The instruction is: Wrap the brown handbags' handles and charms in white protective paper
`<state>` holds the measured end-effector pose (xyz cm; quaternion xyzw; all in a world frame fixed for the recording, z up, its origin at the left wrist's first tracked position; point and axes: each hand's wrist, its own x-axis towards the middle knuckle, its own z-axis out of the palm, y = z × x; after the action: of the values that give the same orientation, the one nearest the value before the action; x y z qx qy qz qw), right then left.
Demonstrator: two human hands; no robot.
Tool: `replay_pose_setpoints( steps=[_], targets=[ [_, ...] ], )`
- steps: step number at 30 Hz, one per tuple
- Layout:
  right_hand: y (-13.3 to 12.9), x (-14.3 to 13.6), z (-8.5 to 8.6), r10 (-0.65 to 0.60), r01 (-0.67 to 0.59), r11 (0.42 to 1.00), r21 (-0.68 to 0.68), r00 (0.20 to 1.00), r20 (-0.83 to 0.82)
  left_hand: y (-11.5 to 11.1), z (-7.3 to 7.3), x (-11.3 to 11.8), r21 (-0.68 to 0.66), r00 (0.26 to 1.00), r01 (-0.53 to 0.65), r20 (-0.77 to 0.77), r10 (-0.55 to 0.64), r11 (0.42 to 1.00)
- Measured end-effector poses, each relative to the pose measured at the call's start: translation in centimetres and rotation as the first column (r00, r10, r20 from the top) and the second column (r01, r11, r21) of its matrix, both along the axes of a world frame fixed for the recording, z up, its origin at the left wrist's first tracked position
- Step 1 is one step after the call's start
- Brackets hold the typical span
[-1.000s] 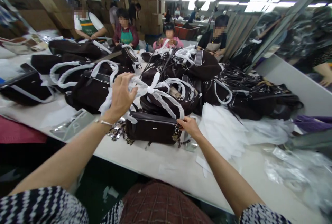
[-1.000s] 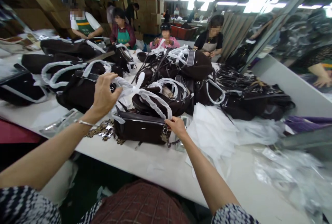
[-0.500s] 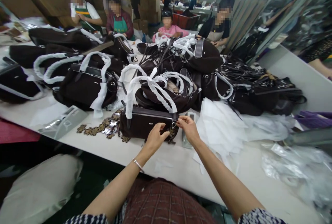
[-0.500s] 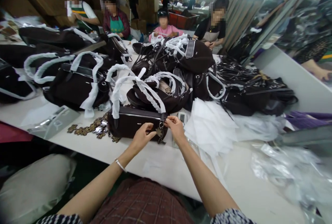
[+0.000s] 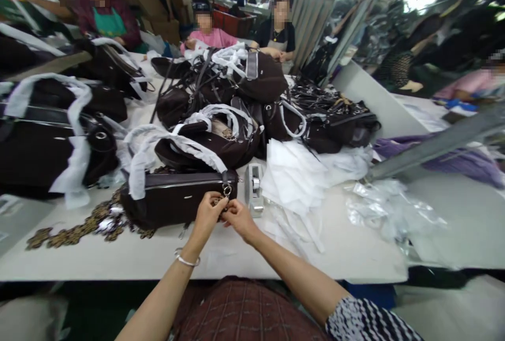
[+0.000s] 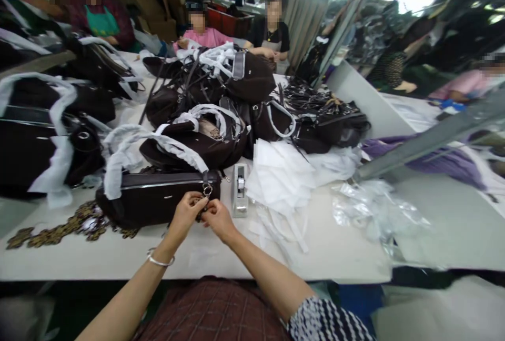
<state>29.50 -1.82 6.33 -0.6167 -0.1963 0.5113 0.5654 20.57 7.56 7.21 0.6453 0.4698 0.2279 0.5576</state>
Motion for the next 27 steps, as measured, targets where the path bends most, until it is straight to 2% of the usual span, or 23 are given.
replay_pose_setpoints(
  steps=[3, 6, 8, 10, 12, 14, 15, 17, 19, 21, 23, 25, 27],
  targets=[
    [-0.3, -0.9, -0.6, 0.072, -0.076, 0.997, 0.021, 0.988, 0.135, 1.1, 0.3, -0.4, 0.017, 0.994, 0.096, -0.049, -0.095, 0.995],
    [-1.0, -1.2, -0.1, 0.189, -0.206, 0.978, 0.027, 0.936, 0.298, 1.6, 1.0, -0.6, -0.015, 0.981, 0.179, -0.075, -0.180, 0.984],
    [-1.9, -0.3, 0.8, 0.247, -0.280, 0.959, 0.033, 0.890, 0.382, 1.4, 1.2, -0.4, -0.056, 0.978, 0.191, -0.071, -0.195, 0.980],
    [-3.5, 1.8, 1.9, 0.213, -0.276, 0.960, 0.046, 0.829, 0.517, 0.9, 1.1, -0.2, -0.140, 0.985, 0.163, -0.039, -0.170, 0.977],
    [-5.7, 5.2, 2.6, 0.095, -0.180, 0.983, 0.049, 0.710, 0.698, 0.5, 0.9, -0.1, -0.246, 0.992, 0.125, 0.017, -0.124, 0.961],
    [-8.4, 9.3, 2.6, 0.009, -0.048, 0.999, 0.018, 0.513, 0.858, 0.3, 0.9, 0.0, -0.336, 0.991, 0.117, 0.096, -0.090, 0.935],
    [-9.7, 11.5, 2.2, 0.008, 0.019, 1.000, -0.017, 0.397, 0.918, 0.3, 0.9, -0.1, -0.370, 0.987, 0.122, 0.139, -0.075, 0.921],
    [-11.7, 15.4, 0.9, 0.099, 0.092, 0.989, -0.117, 0.184, 0.978, 0.2, 1.0, -0.3, -0.435, 0.973, 0.149, 0.222, -0.054, 0.888],
    [-12.7, 18.4, -1.0, 0.209, 0.135, 0.968, -0.211, 0.033, 0.977, 0.2, 1.0, -0.7, -0.488, 0.956, 0.185, 0.290, -0.042, 0.853],
    [-12.7, 20.4, -2.8, 0.282, 0.142, 0.952, -0.272, -0.056, 0.958, 0.1, 0.9, -1.0, -0.514, 0.944, 0.207, 0.328, -0.032, 0.833],
    [-12.3, 21.6, -4.0, 0.302, 0.134, 0.948, -0.289, -0.099, 0.948, -0.1, 0.7, -1.3, -0.517, 0.939, 0.204, 0.344, -0.016, 0.832],
    [-11.9, 22.5, -4.3, 0.277, 0.121, 0.957, -0.264, -0.111, 0.955, -0.3, 0.7, -1.5, -0.520, 0.932, 0.203, 0.363, 0.000, 0.830],
    [-11.7, 23.3, -3.7, 0.224, 0.107, 0.971, -0.213, -0.106, 0.969, -0.5, 0.8, -1.6, -0.539, 0.916, 0.227, 0.402, 0.011, 0.811]
  ],
)
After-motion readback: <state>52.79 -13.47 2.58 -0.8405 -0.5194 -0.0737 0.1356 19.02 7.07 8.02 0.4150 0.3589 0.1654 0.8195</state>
